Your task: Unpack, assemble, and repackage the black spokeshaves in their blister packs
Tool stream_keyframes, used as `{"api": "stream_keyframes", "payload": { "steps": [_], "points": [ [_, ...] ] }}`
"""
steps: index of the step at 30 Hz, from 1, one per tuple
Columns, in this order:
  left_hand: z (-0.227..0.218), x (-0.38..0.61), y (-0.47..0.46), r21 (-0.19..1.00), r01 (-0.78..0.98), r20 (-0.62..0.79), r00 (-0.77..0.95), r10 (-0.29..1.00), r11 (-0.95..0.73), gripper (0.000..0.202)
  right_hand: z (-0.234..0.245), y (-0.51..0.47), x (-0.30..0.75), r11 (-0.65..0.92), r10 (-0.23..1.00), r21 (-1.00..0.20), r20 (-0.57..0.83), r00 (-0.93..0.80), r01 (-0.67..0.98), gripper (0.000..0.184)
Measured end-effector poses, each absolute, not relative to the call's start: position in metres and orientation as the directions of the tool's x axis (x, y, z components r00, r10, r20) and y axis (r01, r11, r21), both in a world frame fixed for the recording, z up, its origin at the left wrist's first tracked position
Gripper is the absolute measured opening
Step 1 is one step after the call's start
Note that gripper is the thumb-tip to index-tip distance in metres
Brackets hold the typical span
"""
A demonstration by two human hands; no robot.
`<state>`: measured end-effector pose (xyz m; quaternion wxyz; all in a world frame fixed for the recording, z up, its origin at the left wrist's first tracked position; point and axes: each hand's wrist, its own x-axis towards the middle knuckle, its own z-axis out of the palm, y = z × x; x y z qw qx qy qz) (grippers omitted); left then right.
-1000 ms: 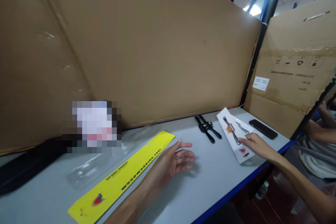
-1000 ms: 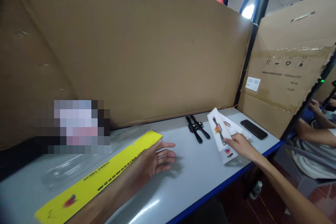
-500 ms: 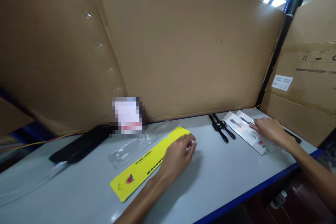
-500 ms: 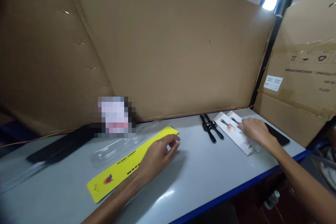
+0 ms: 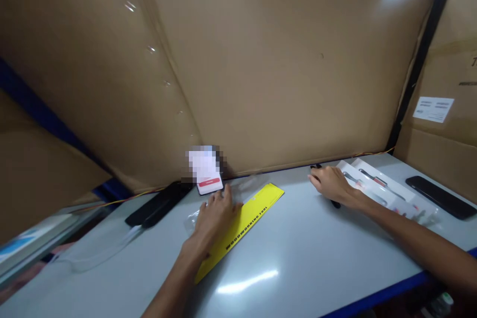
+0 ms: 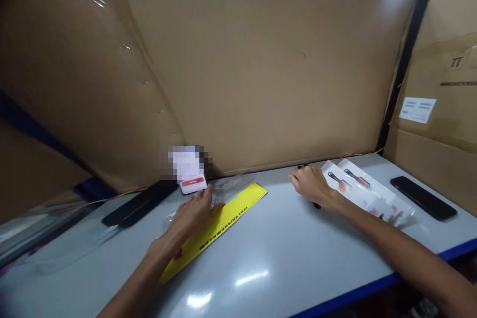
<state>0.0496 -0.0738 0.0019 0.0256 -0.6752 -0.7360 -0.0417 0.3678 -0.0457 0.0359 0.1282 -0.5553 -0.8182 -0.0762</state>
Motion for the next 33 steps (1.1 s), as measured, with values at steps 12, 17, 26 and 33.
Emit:
{"api": "stream_keyframes", "payload": {
  "steps": [12, 17, 26, 33],
  "points": [
    [0.011, 0.025, -0.062, 0.110, 0.993, 0.084, -0.053, 0.995, 0.043, 0.063, 0.051, -0.033, 0.420, 0.176, 0.887, -0.117, 0.449, -0.106, 0.977, 0.039],
    [0.030, 0.043, -0.076, -0.033, 0.995, 0.140, -0.092, 0.986, 0.098, 0.069, 0.044, -0.031, 0.421, 0.155, 0.954, -0.048, 0.267, -0.137, 0.987, 0.035],
    [0.042, 0.096, -0.097, 0.985, 0.172, 0.033, -0.049, 0.998, -0.025, 0.086, 0.022, -0.052, 0.407, 0.316, 0.949, -0.090, 0.027, -0.315, 0.945, 0.036],
    [0.023, 0.147, -0.110, 0.775, -0.518, -0.236, 0.295, 0.926, 0.363, 0.068, 0.018, -0.062, 0.401, 0.289, 0.949, -0.247, -0.049, -0.310, 0.925, 0.029]
  ]
}}
